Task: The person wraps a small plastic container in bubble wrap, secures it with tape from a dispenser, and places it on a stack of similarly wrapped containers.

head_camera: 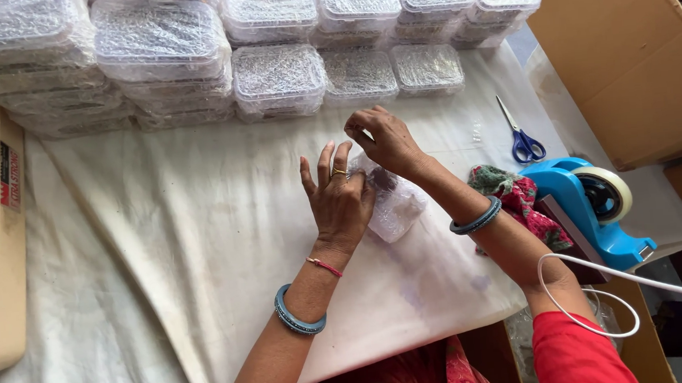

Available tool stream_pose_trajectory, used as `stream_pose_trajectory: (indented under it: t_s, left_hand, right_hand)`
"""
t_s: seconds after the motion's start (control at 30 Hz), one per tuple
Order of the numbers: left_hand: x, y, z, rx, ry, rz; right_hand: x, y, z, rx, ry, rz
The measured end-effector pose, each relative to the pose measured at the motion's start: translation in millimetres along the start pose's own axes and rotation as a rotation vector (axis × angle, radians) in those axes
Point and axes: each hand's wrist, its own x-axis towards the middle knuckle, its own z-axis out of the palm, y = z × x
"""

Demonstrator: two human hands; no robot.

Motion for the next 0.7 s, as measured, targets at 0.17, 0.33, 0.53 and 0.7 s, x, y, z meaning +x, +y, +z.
stream_pose_trajectory:
  t_s: [0.17, 0.33, 0.53, 0.7]
  left_hand:
    - [0, -1, 1, -0.009, -0.022, -0.022]
    - [-2, -2, 5, -0.019, -0.038, -0.055]
    - [-3, -6, 9, -0.024, -0.060, -0.017]
    - [-5, -8, 11, -0.065, -0.111, -0.046]
  right_hand:
    - [0, -6, -3, 0.004, -0.049, -0.002]
    - [-15, -10, -16, 0.038, -0.038, -0.094]
    - [-33, -18, -33, 0.070, -0.052, -0.175]
    - [-43, -23, -40, 0.060, -0.100, -0.151]
